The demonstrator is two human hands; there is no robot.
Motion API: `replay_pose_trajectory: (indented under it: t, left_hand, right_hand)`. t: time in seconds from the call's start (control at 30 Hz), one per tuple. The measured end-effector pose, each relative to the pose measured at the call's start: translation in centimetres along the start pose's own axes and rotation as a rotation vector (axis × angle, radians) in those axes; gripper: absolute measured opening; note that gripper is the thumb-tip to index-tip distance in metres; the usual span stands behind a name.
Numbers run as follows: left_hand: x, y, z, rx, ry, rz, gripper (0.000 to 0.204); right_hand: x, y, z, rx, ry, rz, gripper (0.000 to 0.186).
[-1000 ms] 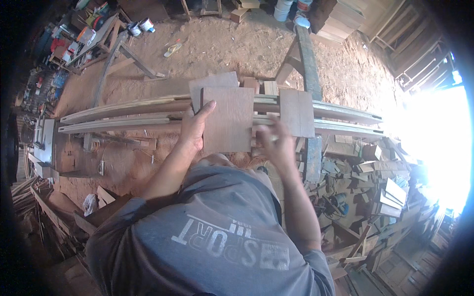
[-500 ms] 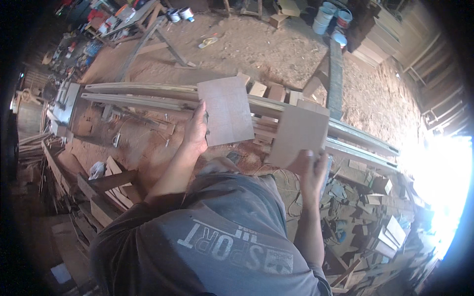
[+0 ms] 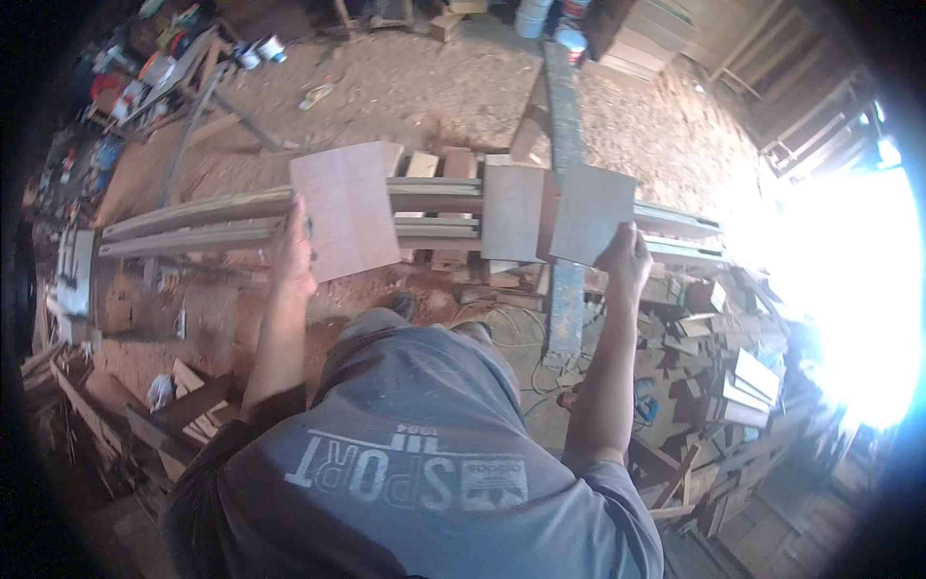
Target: The person selects and positions wooden planks on a workbench, then uses a circular saw to cut several small rectangular pieces. The cut pieces are stacked on the bench as the task proceeds.
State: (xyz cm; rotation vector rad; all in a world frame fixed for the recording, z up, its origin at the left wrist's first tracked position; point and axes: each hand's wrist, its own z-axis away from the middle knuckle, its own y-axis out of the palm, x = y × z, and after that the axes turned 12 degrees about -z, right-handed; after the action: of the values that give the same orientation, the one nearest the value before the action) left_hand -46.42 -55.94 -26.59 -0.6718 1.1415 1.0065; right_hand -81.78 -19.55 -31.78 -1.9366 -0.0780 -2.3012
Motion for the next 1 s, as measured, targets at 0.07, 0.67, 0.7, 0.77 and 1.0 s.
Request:
replay_pose_trajectory:
  t: [0.07, 0.67, 0.7, 0.77, 1.0]
  left_hand:
    - [-0.5, -0.1, 0.1, 0.010, 0.021, -0.061, 0.067]
    - [3.9, 5.2, -3.4, 0.004, 0.691, -1.439, 0.074]
    - [6.2, 5.3, -4.3, 0.081, 0.702, -1.536, 0.071]
    - [5.9, 5.5, -3.2, 0.167, 0.646, -1.556, 0.069]
    - [5.5, 4.5, 0.6, 0.482, 0.833, -1.541, 0.072]
  right_hand:
    - [1.7, 1.2, 0.7, -0.049, 0.013, 0.010, 0.049]
    - [1.6, 9.3, 8.6, 0.050, -0.734, 0.526, 0.026]
    - [2.0, 10.7, 10.1, 0.070, -0.839, 0.499, 0.020]
    - [1.6, 12.2, 12.6, 0.207, -0.695, 0.427, 0.021]
    - [-2.2, 15.9, 18.6, 0.505, -0.314, 0.252, 0.032]
